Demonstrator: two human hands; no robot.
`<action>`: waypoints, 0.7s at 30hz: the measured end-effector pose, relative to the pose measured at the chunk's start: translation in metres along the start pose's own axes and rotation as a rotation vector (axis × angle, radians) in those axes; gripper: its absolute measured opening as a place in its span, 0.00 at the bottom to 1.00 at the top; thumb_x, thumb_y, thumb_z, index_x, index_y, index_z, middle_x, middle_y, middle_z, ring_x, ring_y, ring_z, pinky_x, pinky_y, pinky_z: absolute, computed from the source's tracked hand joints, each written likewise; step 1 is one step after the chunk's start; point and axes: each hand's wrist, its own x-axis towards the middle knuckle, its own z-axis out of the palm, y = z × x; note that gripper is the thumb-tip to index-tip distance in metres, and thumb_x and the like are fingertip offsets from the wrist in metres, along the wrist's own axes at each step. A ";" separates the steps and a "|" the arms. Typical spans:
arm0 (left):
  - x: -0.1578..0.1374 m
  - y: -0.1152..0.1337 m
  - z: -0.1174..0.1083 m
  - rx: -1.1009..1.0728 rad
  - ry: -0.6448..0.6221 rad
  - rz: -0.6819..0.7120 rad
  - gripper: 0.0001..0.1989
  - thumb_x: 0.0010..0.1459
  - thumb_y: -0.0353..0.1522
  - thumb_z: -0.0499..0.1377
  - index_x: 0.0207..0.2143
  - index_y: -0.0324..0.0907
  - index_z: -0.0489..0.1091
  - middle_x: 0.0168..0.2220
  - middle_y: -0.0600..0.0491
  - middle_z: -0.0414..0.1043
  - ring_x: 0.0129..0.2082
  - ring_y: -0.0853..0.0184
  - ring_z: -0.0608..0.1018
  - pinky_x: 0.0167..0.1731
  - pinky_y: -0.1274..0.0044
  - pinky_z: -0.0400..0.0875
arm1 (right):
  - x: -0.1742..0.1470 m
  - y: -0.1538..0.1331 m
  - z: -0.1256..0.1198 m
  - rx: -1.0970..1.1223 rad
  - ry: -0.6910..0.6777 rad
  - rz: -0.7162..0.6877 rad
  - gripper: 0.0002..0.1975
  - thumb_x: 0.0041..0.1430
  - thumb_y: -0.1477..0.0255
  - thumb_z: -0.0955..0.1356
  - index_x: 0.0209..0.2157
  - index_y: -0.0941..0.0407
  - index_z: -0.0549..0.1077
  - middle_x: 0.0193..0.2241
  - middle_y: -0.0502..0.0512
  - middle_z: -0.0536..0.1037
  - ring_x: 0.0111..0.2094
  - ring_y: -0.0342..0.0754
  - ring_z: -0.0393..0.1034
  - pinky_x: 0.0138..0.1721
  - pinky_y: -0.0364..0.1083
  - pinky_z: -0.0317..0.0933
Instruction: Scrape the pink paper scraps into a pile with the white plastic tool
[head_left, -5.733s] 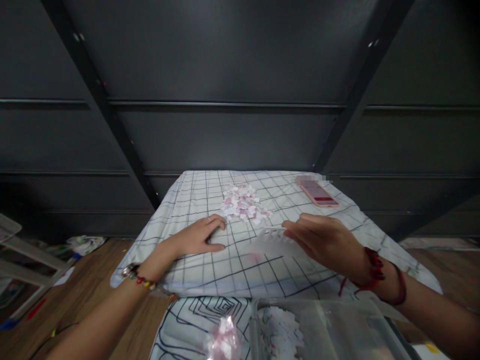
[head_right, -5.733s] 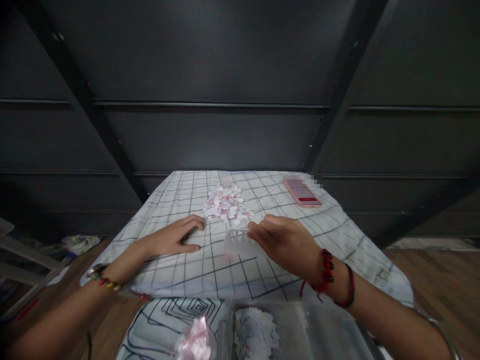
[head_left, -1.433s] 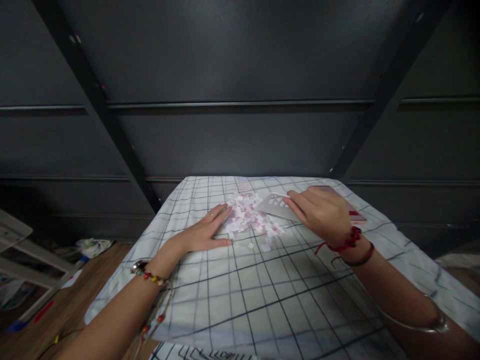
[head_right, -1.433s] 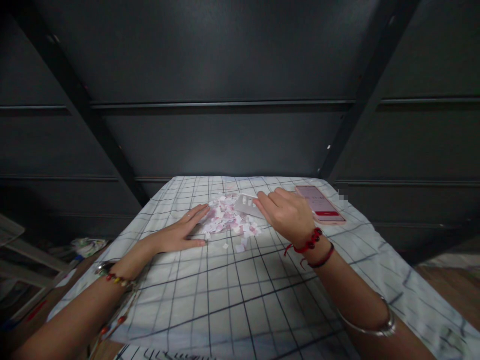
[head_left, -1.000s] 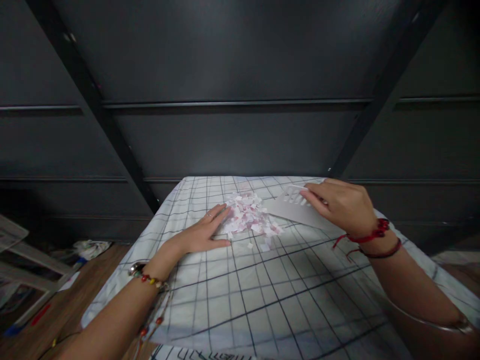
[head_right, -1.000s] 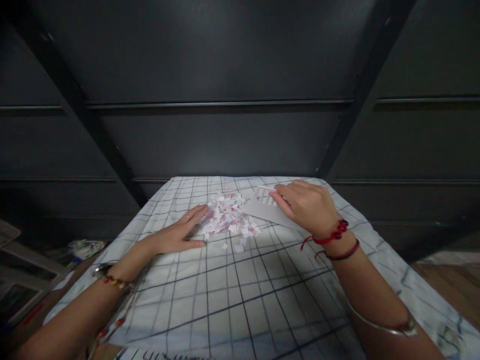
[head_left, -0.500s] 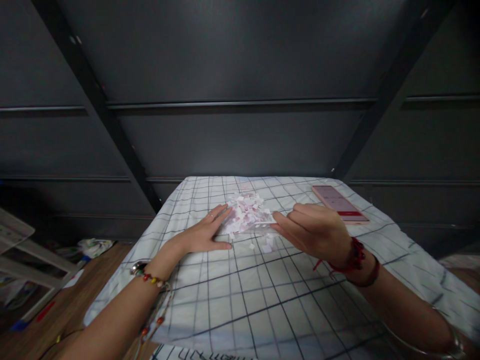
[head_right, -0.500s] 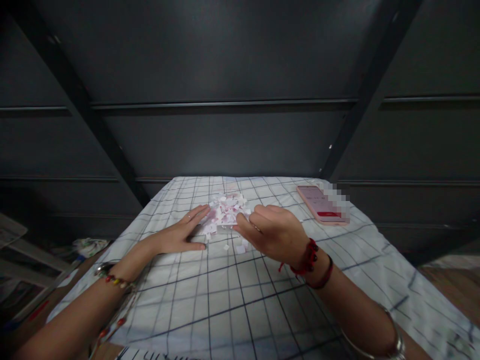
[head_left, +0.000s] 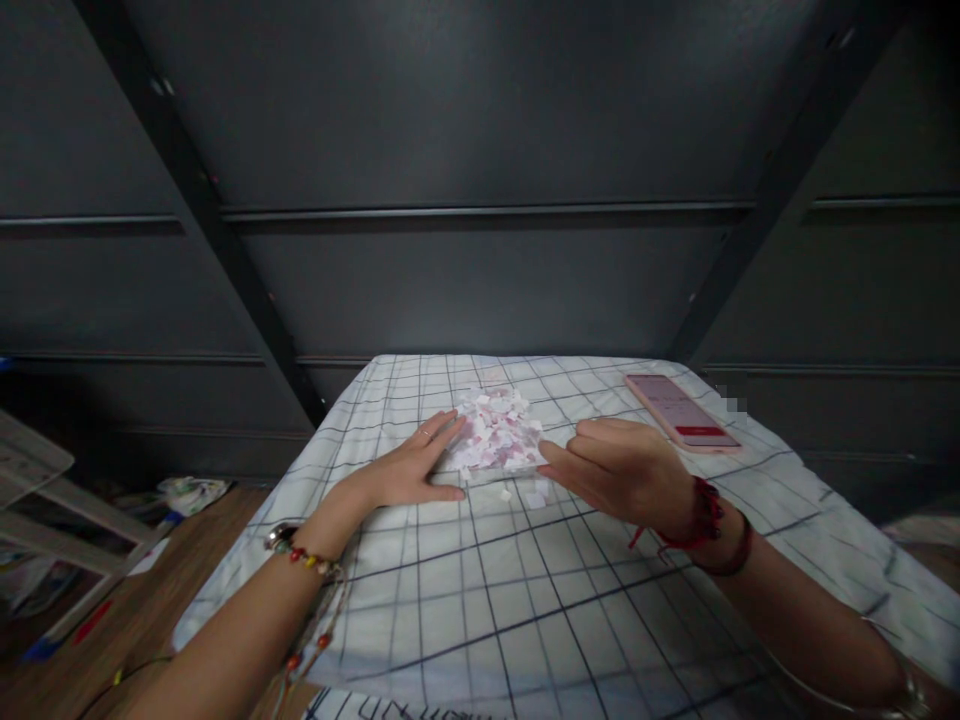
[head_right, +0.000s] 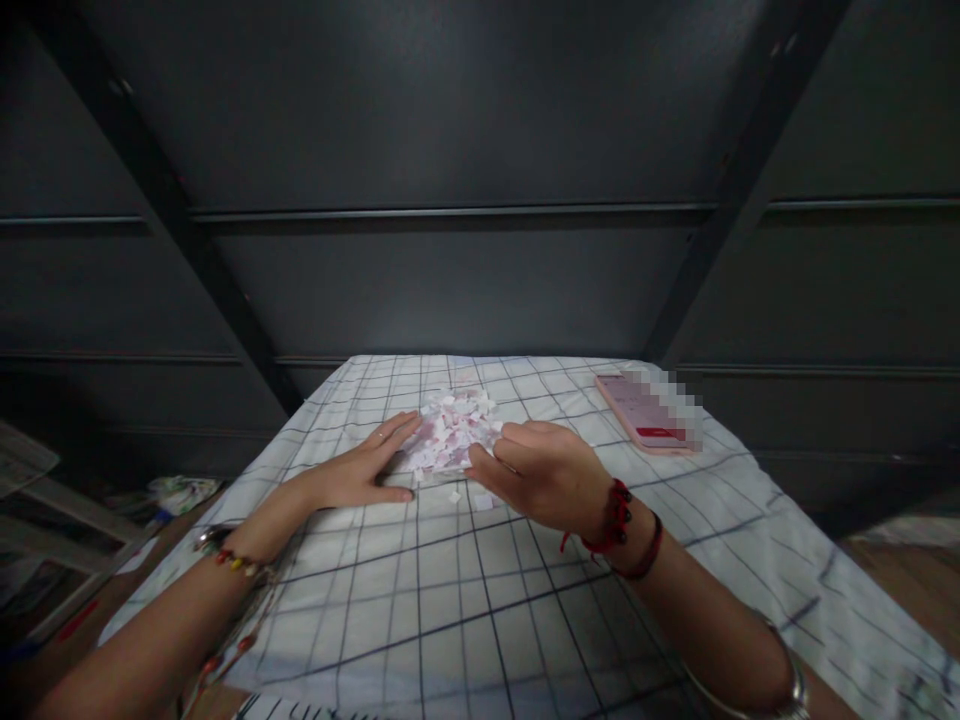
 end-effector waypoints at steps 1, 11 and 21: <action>0.000 0.000 0.000 0.001 0.001 0.003 0.47 0.52 0.49 0.57 0.62 0.46 0.31 0.64 0.45 0.27 0.61 0.50 0.41 0.57 0.61 0.45 | 0.000 -0.001 -0.001 0.024 0.017 -0.001 0.14 0.61 0.70 0.58 0.27 0.57 0.70 0.14 0.45 0.60 0.19 0.40 0.48 0.21 0.43 0.41; -0.001 0.002 -0.002 0.012 -0.019 -0.011 0.47 0.52 0.50 0.56 0.62 0.45 0.30 0.64 0.45 0.26 0.61 0.50 0.40 0.57 0.61 0.44 | 0.001 0.005 -0.003 -0.110 -0.073 0.040 0.15 0.61 0.70 0.58 0.23 0.57 0.69 0.14 0.47 0.60 0.19 0.41 0.51 0.23 0.44 0.43; 0.000 0.003 -0.002 -0.011 -0.025 -0.016 0.47 0.52 0.50 0.57 0.62 0.48 0.29 0.64 0.47 0.26 0.61 0.50 0.40 0.57 0.60 0.44 | 0.003 -0.005 0.000 -0.055 -0.019 0.020 0.15 0.61 0.69 0.58 0.26 0.56 0.71 0.14 0.46 0.60 0.19 0.41 0.50 0.22 0.43 0.43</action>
